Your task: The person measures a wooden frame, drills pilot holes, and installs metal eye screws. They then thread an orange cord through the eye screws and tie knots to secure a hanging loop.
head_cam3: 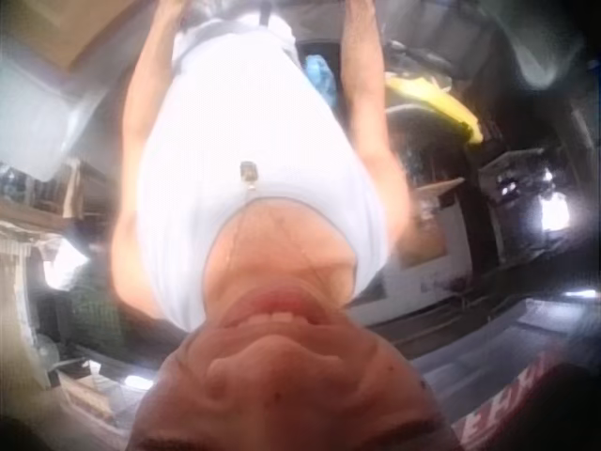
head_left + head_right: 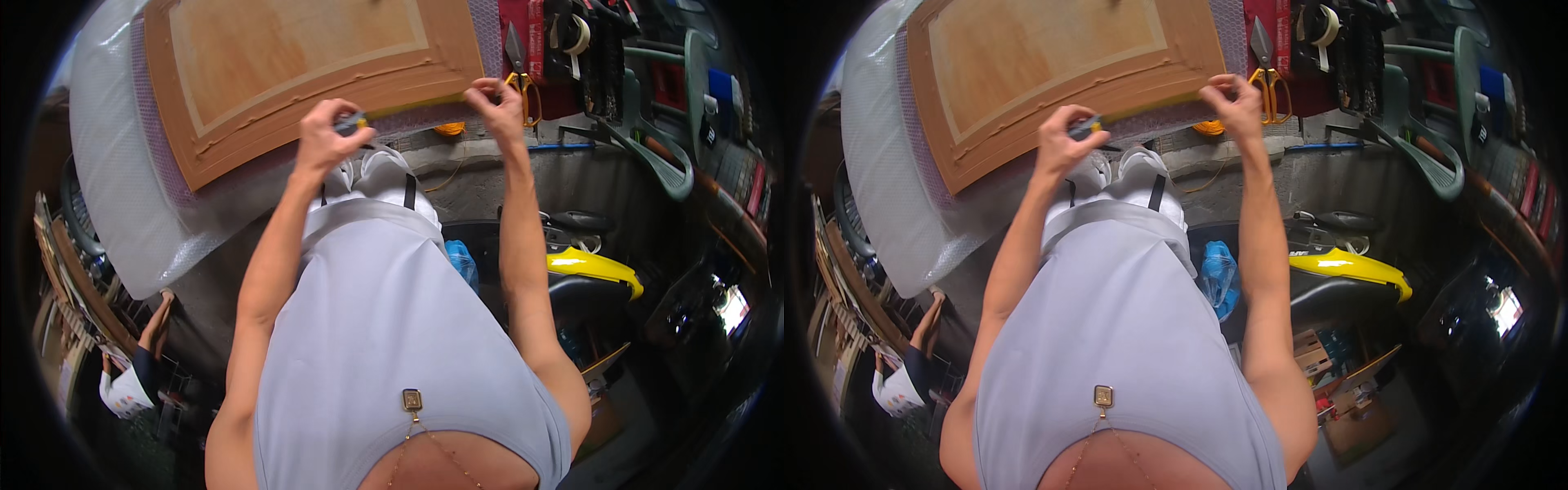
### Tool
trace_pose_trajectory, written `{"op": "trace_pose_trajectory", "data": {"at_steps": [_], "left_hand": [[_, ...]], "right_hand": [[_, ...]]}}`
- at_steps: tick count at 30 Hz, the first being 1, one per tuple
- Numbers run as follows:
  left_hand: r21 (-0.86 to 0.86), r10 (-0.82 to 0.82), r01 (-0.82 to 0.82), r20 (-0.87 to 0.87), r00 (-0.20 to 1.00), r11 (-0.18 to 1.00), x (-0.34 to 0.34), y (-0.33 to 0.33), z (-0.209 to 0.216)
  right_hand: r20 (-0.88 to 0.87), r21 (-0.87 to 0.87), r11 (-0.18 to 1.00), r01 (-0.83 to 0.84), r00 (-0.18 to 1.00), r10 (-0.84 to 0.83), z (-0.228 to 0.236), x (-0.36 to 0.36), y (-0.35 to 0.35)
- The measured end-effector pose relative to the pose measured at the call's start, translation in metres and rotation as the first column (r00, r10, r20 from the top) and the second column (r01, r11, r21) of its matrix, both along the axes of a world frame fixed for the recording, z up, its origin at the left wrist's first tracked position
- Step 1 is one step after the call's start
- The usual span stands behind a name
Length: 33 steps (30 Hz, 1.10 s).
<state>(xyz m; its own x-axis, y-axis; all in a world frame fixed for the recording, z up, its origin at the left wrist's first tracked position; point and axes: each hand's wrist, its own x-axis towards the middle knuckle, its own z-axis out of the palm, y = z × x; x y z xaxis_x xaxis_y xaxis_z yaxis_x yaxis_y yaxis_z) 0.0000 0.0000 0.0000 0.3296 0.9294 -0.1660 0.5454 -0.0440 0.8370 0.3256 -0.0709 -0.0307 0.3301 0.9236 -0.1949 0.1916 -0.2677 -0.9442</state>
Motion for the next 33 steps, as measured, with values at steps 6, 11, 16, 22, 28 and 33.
{"op": "trace_pose_trajectory", "data": {"at_steps": [6,11,16,22,28,33], "left_hand": [[0.127,0.076,-0.040,-0.293,0.953,0.991,-0.036,0.014,-0.011],[0.159,0.072,-0.021,-0.320,0.945,0.987,-0.040,0.004,-0.013],[-0.078,0.109,-0.134,-0.263,0.959,0.988,-0.137,0.009,-0.008],[-0.137,0.278,-0.320,-0.261,0.924,0.937,-0.325,0.031,-0.011],[-0.182,0.306,-0.349,-0.226,0.925,0.919,-0.358,0.027,-0.026],[-0.163,0.304,-0.348,-0.244,0.921,0.923,-0.378,0.026,-0.035]], "right_hand": [[0.501,0.048,0.997,-0.054,0.865,0.023,-0.016,0.037,0.023],[0.537,0.028,0.999,-0.033,0.844,0.013,-0.015,0.023,0.024],[0.579,-0.015,0.999,-0.044,0.814,0.044,-0.012,0.022,0.024],[0.583,-0.055,0.998,-0.041,0.810,0.065,-0.010,0.018,0.025],[0.548,-0.069,0.997,-0.037,0.834,0.069,-0.013,0.020,0.024],[0.556,-0.071,0.996,-0.049,0.827,0.081,-0.014,0.024,0.025]]}}
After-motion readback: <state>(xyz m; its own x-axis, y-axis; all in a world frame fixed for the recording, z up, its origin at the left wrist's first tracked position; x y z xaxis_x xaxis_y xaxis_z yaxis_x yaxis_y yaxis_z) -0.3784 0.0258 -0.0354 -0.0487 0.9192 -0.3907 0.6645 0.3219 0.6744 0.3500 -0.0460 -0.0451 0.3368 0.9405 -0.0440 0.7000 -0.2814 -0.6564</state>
